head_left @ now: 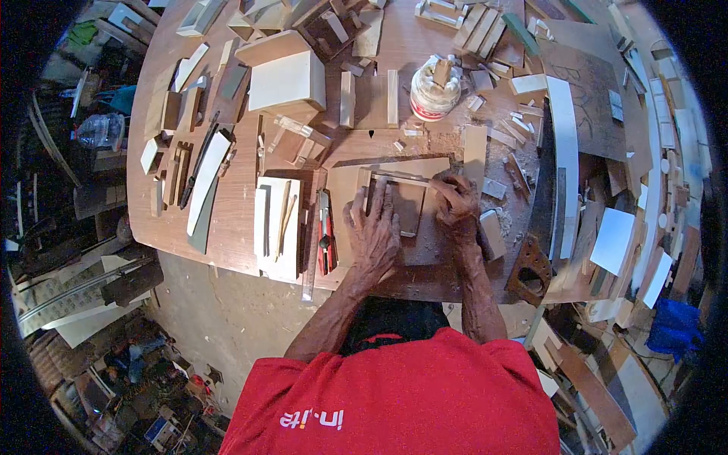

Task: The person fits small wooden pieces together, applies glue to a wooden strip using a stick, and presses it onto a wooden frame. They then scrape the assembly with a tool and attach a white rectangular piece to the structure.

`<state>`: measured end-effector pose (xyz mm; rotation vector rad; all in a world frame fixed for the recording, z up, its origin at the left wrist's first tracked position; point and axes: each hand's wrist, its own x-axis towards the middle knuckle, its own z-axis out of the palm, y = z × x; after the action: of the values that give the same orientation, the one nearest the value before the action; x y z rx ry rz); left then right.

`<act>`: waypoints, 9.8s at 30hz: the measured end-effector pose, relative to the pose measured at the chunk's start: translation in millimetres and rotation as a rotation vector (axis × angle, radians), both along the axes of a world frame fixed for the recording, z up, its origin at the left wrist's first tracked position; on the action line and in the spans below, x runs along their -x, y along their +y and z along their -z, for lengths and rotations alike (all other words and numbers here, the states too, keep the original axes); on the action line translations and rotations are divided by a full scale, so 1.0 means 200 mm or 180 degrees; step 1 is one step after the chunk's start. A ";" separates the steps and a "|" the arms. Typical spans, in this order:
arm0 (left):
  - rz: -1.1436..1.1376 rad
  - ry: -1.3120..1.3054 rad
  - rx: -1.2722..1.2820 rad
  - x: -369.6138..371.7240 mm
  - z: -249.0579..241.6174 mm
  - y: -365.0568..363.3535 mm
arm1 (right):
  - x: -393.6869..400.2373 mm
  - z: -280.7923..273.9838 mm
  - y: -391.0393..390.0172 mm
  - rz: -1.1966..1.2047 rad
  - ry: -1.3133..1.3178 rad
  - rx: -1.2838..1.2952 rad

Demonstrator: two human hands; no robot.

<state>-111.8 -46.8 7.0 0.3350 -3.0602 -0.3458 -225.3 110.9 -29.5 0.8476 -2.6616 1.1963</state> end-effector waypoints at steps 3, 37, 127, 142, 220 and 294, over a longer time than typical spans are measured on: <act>-0.0010 -0.0025 0.0000 0.00 0.00 0.00 | -0.02 0.02 0.00 0.0118 -0.0048 0.0043; -0.0006 0.0003 0.0031 -0.01 -0.01 0.01 | -0.01 -0.02 0.01 0.0094 -0.0240 -0.0147; -0.0097 -0.0495 0.0222 0.07 -0.07 0.05 | 0.00 -0.18 0.13 0.0504 -0.0154 0.0040; 0.0507 -0.0566 0.0516 0.07 0.09 -0.01 | -0.47 -0.26 0.53 0.1545 -0.1166 -0.0799; 0.0360 0.0261 0.0262 0.05 0.03 0.05 | -0.50 -0.14 0.27 0.0371 -0.0553 -0.0995; 0.0297 0.0085 0.0514 0.08 -0.02 0.10 | -0.46 -0.17 0.33 0.0119 -0.0986 -0.1050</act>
<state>-127.9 -26.9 10.3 0.1791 -3.0577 -0.1041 -133.4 176.9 4.3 0.6938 -3.1727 0.9619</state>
